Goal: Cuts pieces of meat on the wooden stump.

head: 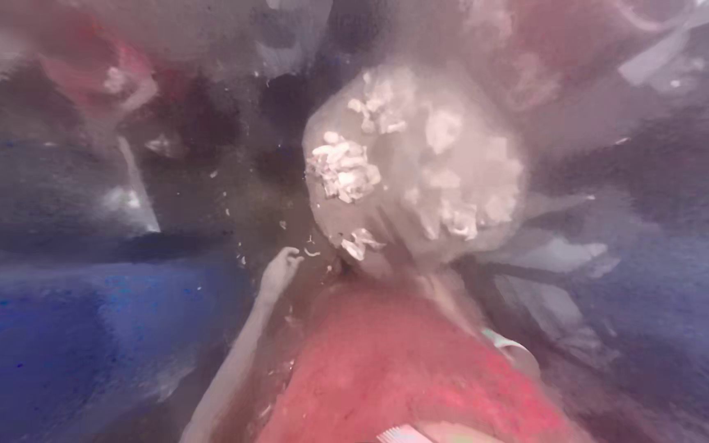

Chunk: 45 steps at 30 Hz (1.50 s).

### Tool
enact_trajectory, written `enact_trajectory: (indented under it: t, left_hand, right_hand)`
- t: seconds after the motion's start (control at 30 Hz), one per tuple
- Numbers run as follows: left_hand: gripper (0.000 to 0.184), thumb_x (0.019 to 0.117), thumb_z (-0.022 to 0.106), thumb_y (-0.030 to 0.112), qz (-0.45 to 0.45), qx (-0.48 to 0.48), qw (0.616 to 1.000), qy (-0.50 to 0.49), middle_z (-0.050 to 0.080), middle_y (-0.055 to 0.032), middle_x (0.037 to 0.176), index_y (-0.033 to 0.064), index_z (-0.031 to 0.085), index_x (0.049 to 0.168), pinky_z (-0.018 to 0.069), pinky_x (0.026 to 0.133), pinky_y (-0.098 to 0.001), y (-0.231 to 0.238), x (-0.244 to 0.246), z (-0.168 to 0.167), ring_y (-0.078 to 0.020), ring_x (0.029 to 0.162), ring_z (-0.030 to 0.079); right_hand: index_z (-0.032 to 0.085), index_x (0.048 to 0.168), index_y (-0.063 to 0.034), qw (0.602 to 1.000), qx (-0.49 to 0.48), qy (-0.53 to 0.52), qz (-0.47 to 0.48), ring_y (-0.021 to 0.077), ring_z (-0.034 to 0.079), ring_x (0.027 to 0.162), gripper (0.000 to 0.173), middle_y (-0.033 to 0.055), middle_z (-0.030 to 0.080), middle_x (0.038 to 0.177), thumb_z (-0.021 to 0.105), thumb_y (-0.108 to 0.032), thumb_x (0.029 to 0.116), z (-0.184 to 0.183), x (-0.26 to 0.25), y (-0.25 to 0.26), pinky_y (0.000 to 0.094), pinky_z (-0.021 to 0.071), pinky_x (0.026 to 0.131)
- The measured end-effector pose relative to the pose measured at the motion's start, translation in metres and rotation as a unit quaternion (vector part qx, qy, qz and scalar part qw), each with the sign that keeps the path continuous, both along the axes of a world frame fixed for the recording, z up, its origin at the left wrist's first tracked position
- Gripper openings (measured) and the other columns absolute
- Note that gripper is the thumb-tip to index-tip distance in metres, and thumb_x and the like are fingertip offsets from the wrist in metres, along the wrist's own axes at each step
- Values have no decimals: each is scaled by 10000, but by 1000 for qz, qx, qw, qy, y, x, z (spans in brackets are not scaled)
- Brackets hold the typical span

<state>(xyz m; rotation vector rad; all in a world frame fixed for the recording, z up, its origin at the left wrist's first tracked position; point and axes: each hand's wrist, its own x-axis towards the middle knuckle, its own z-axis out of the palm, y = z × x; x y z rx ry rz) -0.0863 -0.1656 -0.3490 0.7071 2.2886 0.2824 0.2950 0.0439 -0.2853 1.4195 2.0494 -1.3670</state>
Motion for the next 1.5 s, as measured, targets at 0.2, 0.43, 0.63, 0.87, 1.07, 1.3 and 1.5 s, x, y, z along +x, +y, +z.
enact_trajectory:
  t: [0.2,0.43,0.63,0.87,1.07,1.3,1.5]
  left_hand:
    - [630,969,686,412,36,106,969,-219,717,-120,1036,105,468,1474,606,727,-412,97,90,14,-204,777,705]
    - [371,1060,558,301,182,194,900,-345,696,-98,953,6,569,1286,583,697,-330,124,110,36,-150,748,668]
    - [329,1069,541,243,190,257,864,-388,735,-135,929,-36,541,1245,630,654,-349,111,118,20,-203,717,730]
    - [249,1045,579,232,81,244,922,-290,682,-80,865,53,642,1206,552,552,-303,104,104,36,-139,586,613]
    - [357,1025,612,345,77,182,976,-86,706,-145,999,60,616,1240,577,826,-504,98,68,6,-260,883,697]
    - [148,1010,615,125,211,292,899,-248,640,-49,750,-2,595,1084,532,550,-273,89,71,31,-112,565,588]
    - [226,1059,548,155,285,274,839,-375,716,-134,945,-32,580,1183,622,726,-376,67,83,9,-224,783,720]
  right_hand:
    - [615,1323,-50,1000,3,12,14,270,694,1025,581,162,707,1105,353,-512,1089,-8,0,10,505,551,943]
    - [613,1280,-32,979,87,183,-21,129,636,784,508,50,654,894,396,-445,1080,80,-42,10,353,575,760]
    - [599,1294,8,967,78,244,4,115,661,847,655,88,693,975,398,-566,1049,81,-60,-8,337,581,807]
    - [585,1356,-32,998,-19,-35,44,331,662,1136,626,206,676,1209,326,-535,1089,7,-45,2,549,507,1008]
    - [611,1289,-11,971,65,231,8,66,634,807,575,38,668,925,395,-498,1070,84,-62,0,284,570,773]
    - [585,1347,-29,995,-38,-21,95,330,664,1116,630,207,676,1186,349,-549,1080,-7,-47,6,551,510,998]
    - [606,1253,-15,991,3,131,34,151,638,793,503,74,648,898,374,-432,1095,67,-73,3,361,567,770]
